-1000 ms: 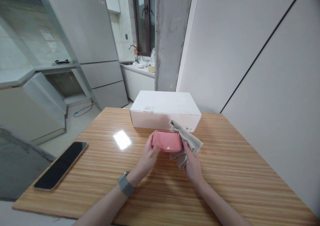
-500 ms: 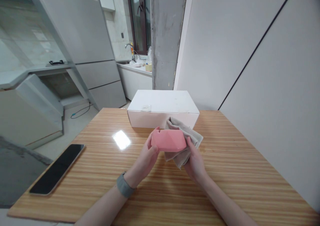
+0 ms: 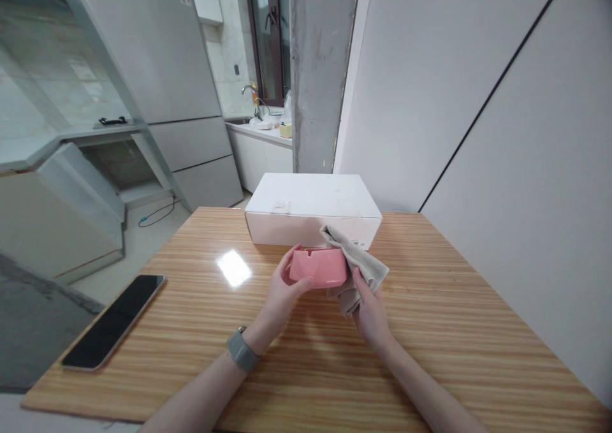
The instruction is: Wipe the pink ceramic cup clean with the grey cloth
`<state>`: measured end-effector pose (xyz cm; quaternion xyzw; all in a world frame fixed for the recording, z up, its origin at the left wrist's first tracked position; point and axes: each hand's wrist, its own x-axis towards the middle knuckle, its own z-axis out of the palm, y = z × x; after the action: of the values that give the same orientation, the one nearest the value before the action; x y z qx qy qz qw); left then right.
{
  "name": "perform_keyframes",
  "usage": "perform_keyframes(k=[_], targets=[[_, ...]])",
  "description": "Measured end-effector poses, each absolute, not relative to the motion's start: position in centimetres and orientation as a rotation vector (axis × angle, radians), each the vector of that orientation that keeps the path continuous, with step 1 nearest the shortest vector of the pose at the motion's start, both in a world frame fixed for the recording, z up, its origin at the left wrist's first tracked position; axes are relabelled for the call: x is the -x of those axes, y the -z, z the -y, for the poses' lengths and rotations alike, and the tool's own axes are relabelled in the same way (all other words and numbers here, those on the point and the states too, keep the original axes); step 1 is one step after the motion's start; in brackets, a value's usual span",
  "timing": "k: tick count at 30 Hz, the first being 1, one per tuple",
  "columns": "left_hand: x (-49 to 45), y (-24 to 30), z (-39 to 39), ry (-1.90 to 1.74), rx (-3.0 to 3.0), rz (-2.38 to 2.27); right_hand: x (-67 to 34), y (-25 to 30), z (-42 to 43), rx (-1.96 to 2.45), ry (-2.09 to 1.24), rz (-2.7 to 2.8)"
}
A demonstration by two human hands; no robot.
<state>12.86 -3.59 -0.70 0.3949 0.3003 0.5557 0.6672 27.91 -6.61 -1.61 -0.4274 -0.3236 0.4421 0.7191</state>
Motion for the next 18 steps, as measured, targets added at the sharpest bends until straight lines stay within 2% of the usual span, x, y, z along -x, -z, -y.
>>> perform_keyframes(k=[6, 12, 18], targets=[[-12.9, 1.3, 3.6, -1.290, -0.930, -0.801, -27.4, 1.8, 7.1, 0.919, -0.979, 0.897], [-12.7, 0.5, 3.4, -1.245, -0.715, -0.673, -27.6, 2.3, 6.3, 0.933, -1.165, 0.533], [-12.4, -0.4, 3.8, -1.187, -0.796, -0.684, -27.6, 0.5, 6.0, 0.802, -1.269, 0.554]])
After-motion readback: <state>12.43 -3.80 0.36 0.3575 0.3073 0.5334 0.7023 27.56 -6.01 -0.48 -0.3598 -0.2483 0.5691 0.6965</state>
